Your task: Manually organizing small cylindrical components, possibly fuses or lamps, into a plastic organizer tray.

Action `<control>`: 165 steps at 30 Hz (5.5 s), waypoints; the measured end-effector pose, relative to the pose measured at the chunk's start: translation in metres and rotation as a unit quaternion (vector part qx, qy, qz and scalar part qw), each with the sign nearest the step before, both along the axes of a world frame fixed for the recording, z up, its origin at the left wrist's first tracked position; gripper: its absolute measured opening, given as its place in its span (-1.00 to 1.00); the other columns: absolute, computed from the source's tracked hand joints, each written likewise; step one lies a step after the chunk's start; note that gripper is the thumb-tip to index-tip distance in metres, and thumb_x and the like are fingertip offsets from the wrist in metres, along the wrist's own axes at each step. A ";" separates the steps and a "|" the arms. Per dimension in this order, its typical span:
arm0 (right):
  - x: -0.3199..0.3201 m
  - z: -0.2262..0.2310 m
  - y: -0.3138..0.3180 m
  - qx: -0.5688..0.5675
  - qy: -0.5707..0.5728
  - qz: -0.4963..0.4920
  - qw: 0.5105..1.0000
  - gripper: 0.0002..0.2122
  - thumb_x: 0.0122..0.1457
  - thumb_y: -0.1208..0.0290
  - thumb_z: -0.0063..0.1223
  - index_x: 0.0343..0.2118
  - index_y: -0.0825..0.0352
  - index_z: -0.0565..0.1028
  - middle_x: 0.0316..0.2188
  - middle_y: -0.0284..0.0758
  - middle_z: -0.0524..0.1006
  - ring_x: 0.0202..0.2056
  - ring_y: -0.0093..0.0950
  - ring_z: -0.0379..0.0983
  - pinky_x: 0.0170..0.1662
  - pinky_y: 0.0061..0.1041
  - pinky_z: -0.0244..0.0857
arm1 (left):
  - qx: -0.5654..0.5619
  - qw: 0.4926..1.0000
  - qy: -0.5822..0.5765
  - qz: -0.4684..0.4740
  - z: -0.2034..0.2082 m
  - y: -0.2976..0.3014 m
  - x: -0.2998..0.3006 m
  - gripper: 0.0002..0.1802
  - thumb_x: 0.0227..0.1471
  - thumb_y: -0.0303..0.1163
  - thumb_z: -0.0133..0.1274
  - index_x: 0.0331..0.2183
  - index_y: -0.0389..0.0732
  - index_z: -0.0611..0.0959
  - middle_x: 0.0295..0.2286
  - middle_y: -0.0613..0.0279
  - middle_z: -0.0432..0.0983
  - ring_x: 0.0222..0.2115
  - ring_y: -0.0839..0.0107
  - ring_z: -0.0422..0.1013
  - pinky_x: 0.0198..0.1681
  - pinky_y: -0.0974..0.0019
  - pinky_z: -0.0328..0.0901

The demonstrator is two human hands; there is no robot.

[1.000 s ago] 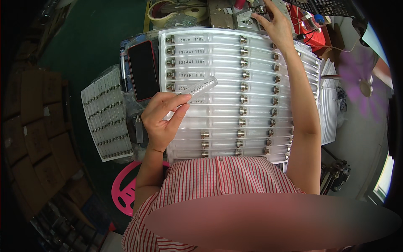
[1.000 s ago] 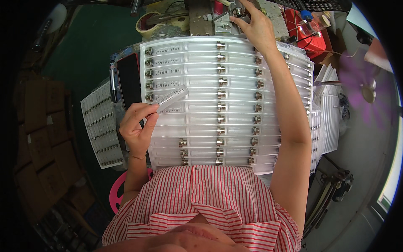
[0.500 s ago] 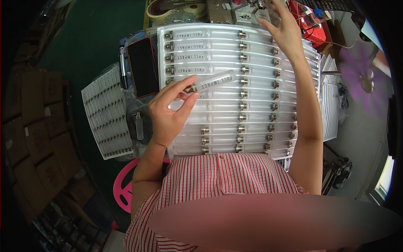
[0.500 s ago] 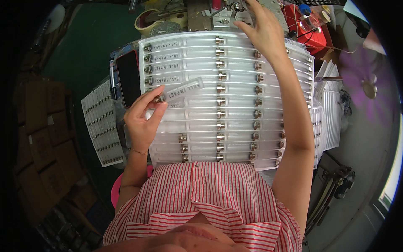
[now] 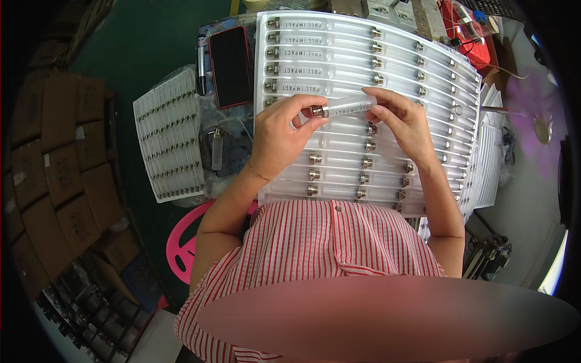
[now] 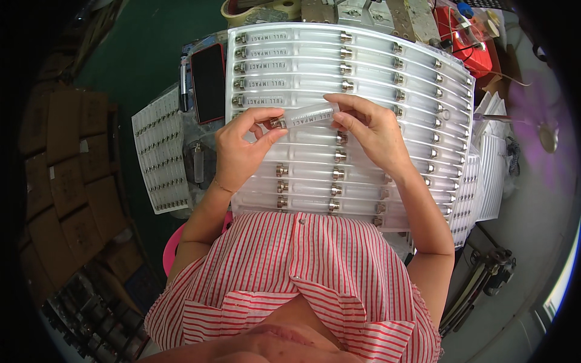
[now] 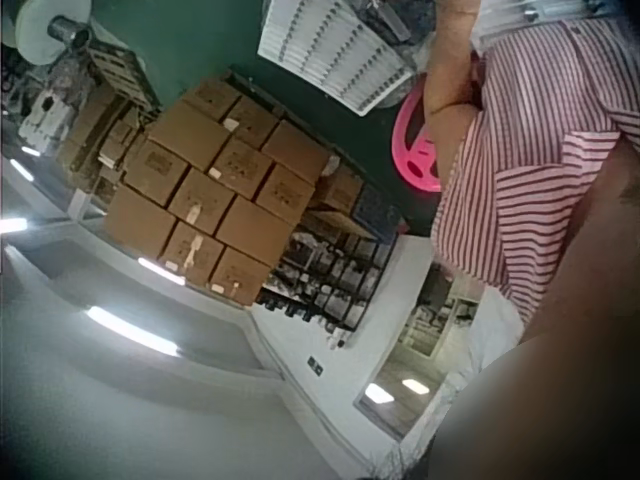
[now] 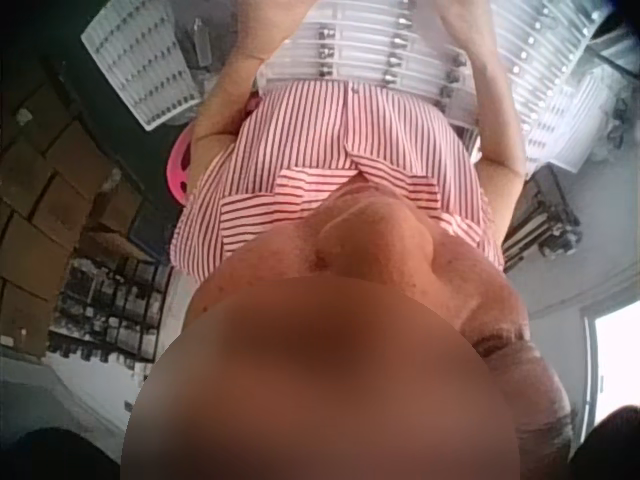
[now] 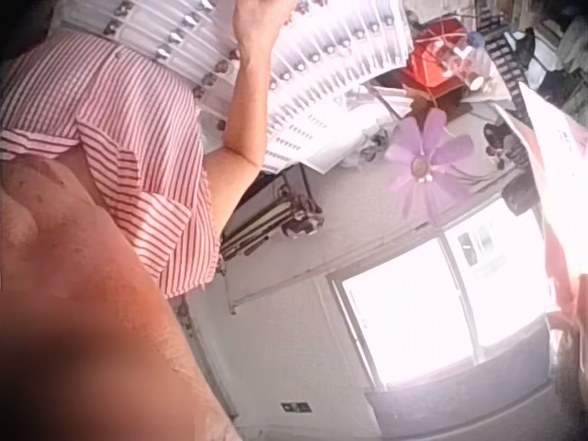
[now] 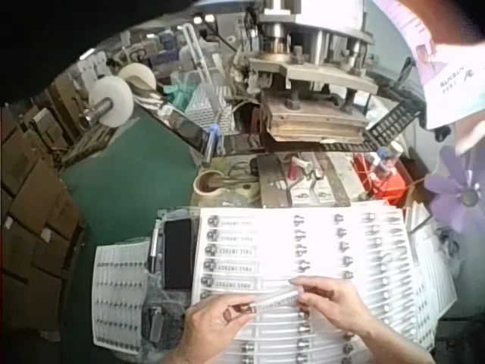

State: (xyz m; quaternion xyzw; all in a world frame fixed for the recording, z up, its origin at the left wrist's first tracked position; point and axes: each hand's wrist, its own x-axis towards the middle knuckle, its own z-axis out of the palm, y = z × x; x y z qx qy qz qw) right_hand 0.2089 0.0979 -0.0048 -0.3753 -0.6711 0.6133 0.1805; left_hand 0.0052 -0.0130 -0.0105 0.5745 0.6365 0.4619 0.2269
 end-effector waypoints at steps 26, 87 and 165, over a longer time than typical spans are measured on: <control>-0.039 -0.004 -0.082 0.461 -0.099 0.158 0.867 -0.62 -0.23 0.49 0.23 -0.24 0.35 0.49 -0.49 -0.34 0.38 -0.42 -0.40 0.32 -0.35 -0.46 0.26 | -0.062 0.998 0.031 -0.005 -0.014 -0.043 -0.069 -0.71 -0.26 -0.43 0.26 -0.33 -0.11 0.68 -0.44 0.34 0.50 -0.54 0.49 0.34 -0.48 0.46 0.27; -0.029 -0.006 0.180 0.445 -0.102 -0.141 0.878 -0.48 -0.05 0.23 0.22 0.04 0.14 0.38 -0.37 -0.22 0.52 -0.45 -0.39 0.38 -0.29 -0.43 0.29 | 0.090 0.992 -0.057 0.062 -0.004 -0.020 -0.018 -0.79 -0.14 -0.61 0.15 -0.35 -0.23 0.66 -0.57 0.31 0.51 -0.67 0.64 0.24 -0.64 0.58 0.09; -0.040 -0.005 0.162 0.578 -0.134 -0.181 0.785 -0.55 -0.04 0.34 0.19 -0.02 0.14 0.40 -0.25 -0.25 0.50 -0.23 -0.23 0.46 -0.21 -0.29 0.34 | 0.013 0.997 -0.030 -0.066 0.023 -0.054 -0.033 -0.74 -0.20 -0.55 0.20 -0.32 -0.20 0.68 -0.57 0.28 0.52 -0.67 0.57 0.30 -0.60 0.52 0.18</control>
